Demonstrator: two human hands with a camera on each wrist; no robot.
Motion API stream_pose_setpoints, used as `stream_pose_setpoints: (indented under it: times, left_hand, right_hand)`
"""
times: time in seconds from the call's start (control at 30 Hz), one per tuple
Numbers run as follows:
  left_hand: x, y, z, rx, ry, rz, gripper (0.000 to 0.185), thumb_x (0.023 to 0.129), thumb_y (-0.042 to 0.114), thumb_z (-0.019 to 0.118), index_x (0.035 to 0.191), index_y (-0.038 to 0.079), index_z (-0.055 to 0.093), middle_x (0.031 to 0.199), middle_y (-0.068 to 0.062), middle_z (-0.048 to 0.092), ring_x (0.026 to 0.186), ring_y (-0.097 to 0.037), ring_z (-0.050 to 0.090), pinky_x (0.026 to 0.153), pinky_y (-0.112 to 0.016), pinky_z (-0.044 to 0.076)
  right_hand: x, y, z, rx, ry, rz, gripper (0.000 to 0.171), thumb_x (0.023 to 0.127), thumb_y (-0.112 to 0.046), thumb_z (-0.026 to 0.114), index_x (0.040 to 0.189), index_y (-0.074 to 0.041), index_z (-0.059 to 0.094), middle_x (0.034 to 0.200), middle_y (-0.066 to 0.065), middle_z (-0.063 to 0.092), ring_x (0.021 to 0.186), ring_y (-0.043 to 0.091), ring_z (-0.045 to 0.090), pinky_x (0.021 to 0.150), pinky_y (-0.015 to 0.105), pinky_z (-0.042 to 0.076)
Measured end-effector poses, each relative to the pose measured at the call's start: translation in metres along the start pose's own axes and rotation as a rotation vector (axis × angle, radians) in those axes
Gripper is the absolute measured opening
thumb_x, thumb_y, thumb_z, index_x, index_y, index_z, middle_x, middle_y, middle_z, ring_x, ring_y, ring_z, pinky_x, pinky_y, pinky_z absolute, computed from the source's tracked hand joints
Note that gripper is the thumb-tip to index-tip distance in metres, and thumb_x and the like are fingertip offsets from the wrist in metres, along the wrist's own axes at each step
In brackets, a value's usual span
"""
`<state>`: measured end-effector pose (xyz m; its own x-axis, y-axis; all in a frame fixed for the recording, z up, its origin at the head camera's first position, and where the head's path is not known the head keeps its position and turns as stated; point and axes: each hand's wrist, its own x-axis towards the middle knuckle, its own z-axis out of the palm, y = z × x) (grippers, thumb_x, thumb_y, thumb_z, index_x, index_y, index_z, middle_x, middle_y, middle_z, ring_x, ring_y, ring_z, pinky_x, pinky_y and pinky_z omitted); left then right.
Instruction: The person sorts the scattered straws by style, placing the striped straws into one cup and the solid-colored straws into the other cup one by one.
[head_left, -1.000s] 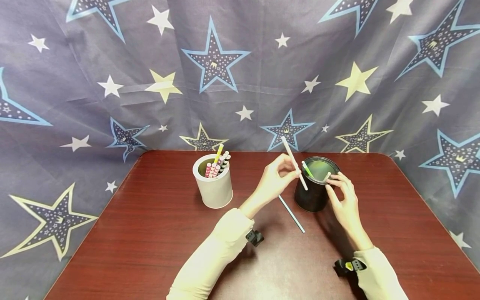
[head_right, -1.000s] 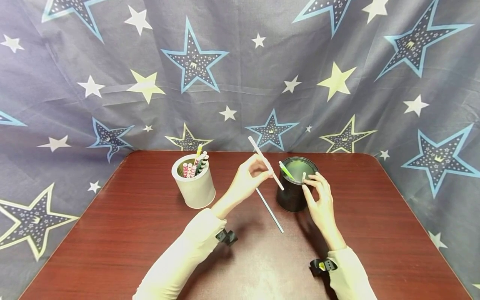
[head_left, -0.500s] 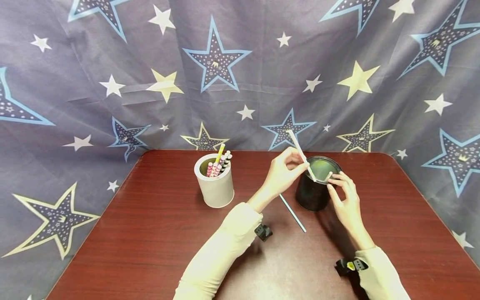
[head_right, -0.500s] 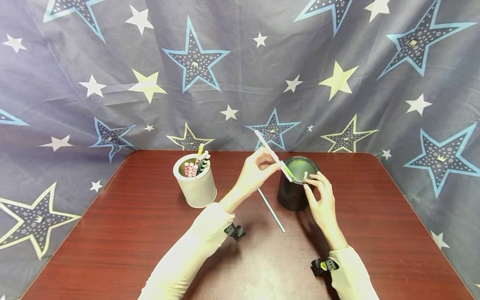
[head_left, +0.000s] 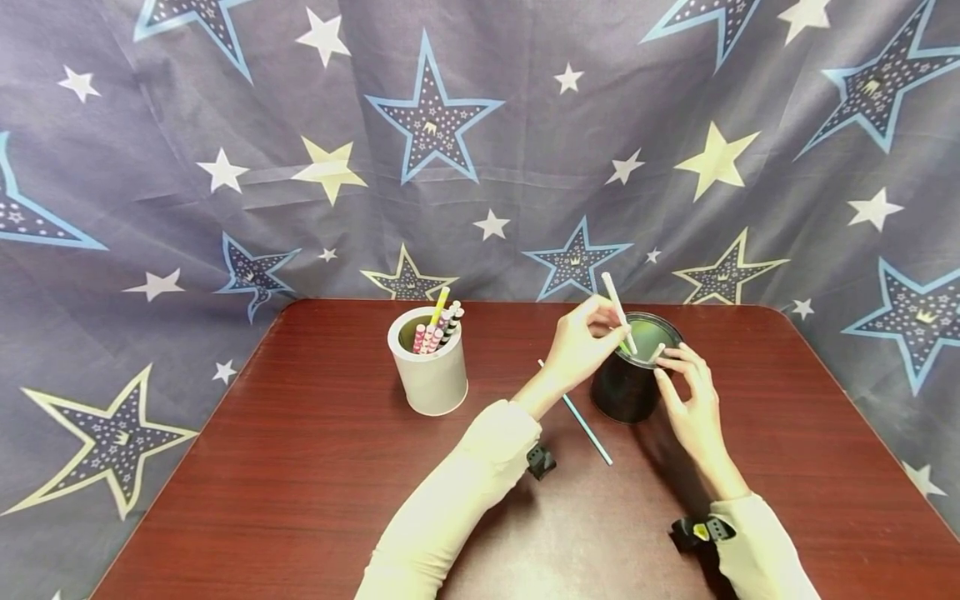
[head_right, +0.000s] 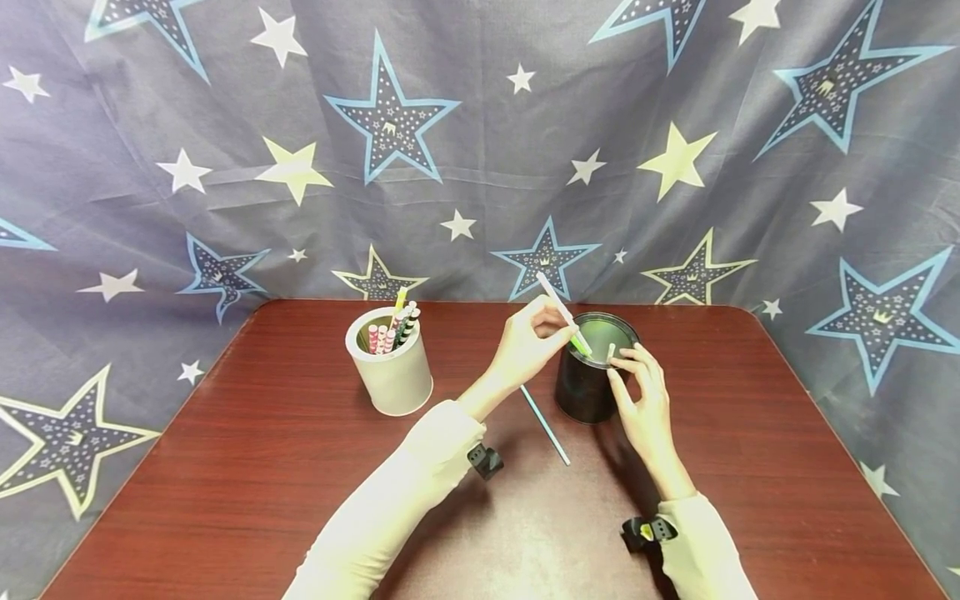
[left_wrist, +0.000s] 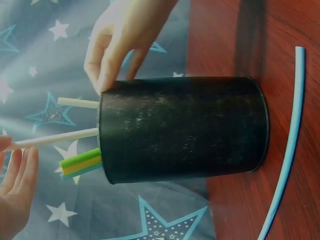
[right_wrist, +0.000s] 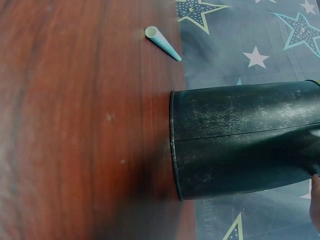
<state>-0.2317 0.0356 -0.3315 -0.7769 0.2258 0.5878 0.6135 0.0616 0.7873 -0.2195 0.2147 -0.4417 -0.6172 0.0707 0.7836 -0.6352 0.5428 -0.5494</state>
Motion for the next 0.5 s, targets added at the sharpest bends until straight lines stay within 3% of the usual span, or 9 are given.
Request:
stream_pose_setpoints:
  times: [0.17, 0.37, 0.5]
  left_hand:
    - [0.004, -0.025, 0.008, 0.061, -0.041, -0.008, 0.013, 0.076, -0.002, 0.064, 0.086, -0.004, 0.056, 0.084, -0.017, 0.063, 0.076, -0.022, 0.062, 0.067, -0.018, 0.050]
    - [0.003, -0.036, 0.007, 0.119, -0.077, -0.012, 0.012, 0.077, 0.001, 0.063, 0.088, -0.002, 0.060, 0.084, -0.013, 0.065, 0.075, -0.016, 0.062, 0.066, -0.011, 0.047]
    - [0.001, -0.042, 0.004, 0.159, -0.086, 0.002, 0.011, 0.078, 0.003, 0.063, 0.088, -0.001, 0.062, 0.086, -0.011, 0.065, 0.073, -0.011, 0.062, 0.064, -0.010, 0.047]
  right_hand:
    - [0.003, -0.009, 0.000, 0.004, 0.006, 0.004, 0.025, 0.070, 0.019, 0.060, 0.093, 0.007, 0.061, 0.103, 0.024, 0.055, 0.113, 0.040, 0.040, 0.102, 0.026, 0.027]
    - [0.008, -0.033, -0.001, 0.016, 0.027, -0.017, 0.020, 0.072, 0.019, 0.058, 0.091, 0.012, 0.058, 0.100, 0.029, 0.053, 0.109, 0.044, 0.041, 0.102, 0.027, 0.028]
    - [0.008, -0.037, -0.002, 0.015, 0.023, -0.026, 0.019, 0.072, 0.019, 0.058, 0.091, 0.013, 0.058, 0.100, 0.029, 0.052, 0.108, 0.044, 0.041, 0.101, 0.029, 0.028]
